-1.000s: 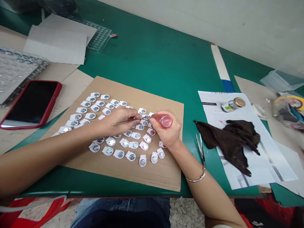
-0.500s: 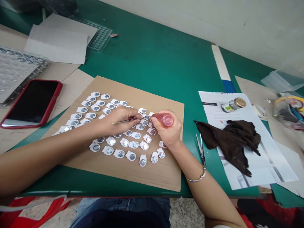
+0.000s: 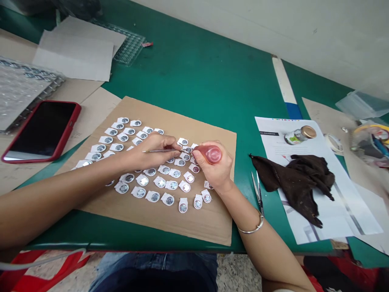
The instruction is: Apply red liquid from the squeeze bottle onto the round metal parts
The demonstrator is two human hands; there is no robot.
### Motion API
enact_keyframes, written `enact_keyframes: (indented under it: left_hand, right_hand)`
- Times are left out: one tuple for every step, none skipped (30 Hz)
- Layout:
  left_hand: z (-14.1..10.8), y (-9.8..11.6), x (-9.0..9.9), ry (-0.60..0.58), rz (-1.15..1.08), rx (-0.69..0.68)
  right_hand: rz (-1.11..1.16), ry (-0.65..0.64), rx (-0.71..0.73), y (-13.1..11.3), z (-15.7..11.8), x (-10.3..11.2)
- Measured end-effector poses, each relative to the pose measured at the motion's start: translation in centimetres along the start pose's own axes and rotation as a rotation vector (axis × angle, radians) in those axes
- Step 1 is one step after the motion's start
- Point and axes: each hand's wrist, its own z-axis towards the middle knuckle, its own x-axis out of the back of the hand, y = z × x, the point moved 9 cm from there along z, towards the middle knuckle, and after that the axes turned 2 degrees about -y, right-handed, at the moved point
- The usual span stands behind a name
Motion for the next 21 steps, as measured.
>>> enact_keyframes:
  left_hand:
    - [0.02, -0.09, 0.01, 0.001, -0.013, 0.009]
    - [0.03, -0.17, 0.0, 0.001, -0.024, 0.016]
    - [0.05, -0.22, 0.01, 0.0, -0.032, 0.021]
    - [0.06, -0.25, 0.04, 0.001, -0.036, 0.023]
    - [0.07, -0.25, 0.08, 0.004, -0.037, 0.024]
    - [0.09, -0.23, 0.14, 0.007, -0.035, 0.023]
    - [0.11, -0.21, 0.19, 0.011, -0.035, 0.021]
    - [0.13, -0.19, 0.25, 0.016, -0.035, 0.02]
    - [0.15, -0.2, 0.29, 0.02, -0.037, 0.02]
    - [0.17, -0.21, 0.3, 0.023, -0.041, 0.021]
    - [0.19, -0.22, 0.31, 0.026, -0.044, 0.021]
    - [0.2, -0.24, 0.31, 0.029, -0.049, 0.022]
    - [0.21, -0.27, 0.3, 0.031, -0.054, 0.024]
    - [0.21, -0.3, 0.29, 0.033, -0.058, 0.028]
    - [0.21, -0.35, 0.29, 0.036, -0.063, 0.032]
    - [0.2, -0.4, 0.28, 0.036, -0.067, 0.038]
    - [0.19, -0.45, 0.28, 0.038, -0.069, 0.043]
    - [0.19, -0.49, 0.28, 0.039, -0.071, 0.047]
    - [0.19, -0.53, 0.28, 0.039, -0.073, 0.05]
    - [0.2, -0.55, 0.27, 0.038, -0.074, 0.05]
    - [0.21, -0.57, 0.26, 0.035, -0.072, 0.048]
  right_hand:
    - [0.001, -0.002, 0.0, -0.02, 0.0, -0.02]
    - [0.001, -0.002, 0.002, -0.05, 0.0, -0.03]
    - [0.002, -0.001, 0.006, -0.1, 0.01, -0.02]
    - [0.003, -0.001, 0.01, -0.14, 0.01, -0.03]
    - [0.005, -0.001, 0.013, -0.17, 0.02, -0.04]
    - [0.007, -0.004, 0.013, -0.18, 0.03, -0.08]
    - [0.008, -0.006, 0.012, -0.17, 0.04, -0.11]
    - [0.007, -0.009, 0.009, -0.14, 0.05, -0.16]
    - [0.006, -0.013, 0.005, -0.11, 0.07, -0.21]
    - [0.005, -0.016, 0.003, -0.09, 0.08, -0.25]
    - [0.004, -0.018, 0.002, -0.08, 0.1, -0.29]
    - [0.006, -0.02, 0.002, -0.08, 0.11, -0.33]
    - [0.01, -0.021, 0.003, -0.07, 0.12, -0.37]
    - [0.016, -0.024, 0.005, -0.08, 0.13, -0.42]
    - [0.022, -0.024, 0.006, -0.07, 0.12, -0.45]
    - [0.027, -0.025, 0.006, -0.06, 0.12, -0.49]
    - [0.031, -0.025, 0.005, -0.04, 0.1, -0.53]
    - [0.032, -0.026, 0.005, -0.02, 0.08, -0.56]
    - [0.032, -0.024, 0.006, -0.02, 0.06, -0.57]
    - [0.031, -0.023, 0.009, -0.03, 0.04, -0.57]
    - [0.031, -0.022, 0.012, -0.04, 0.02, -0.58]
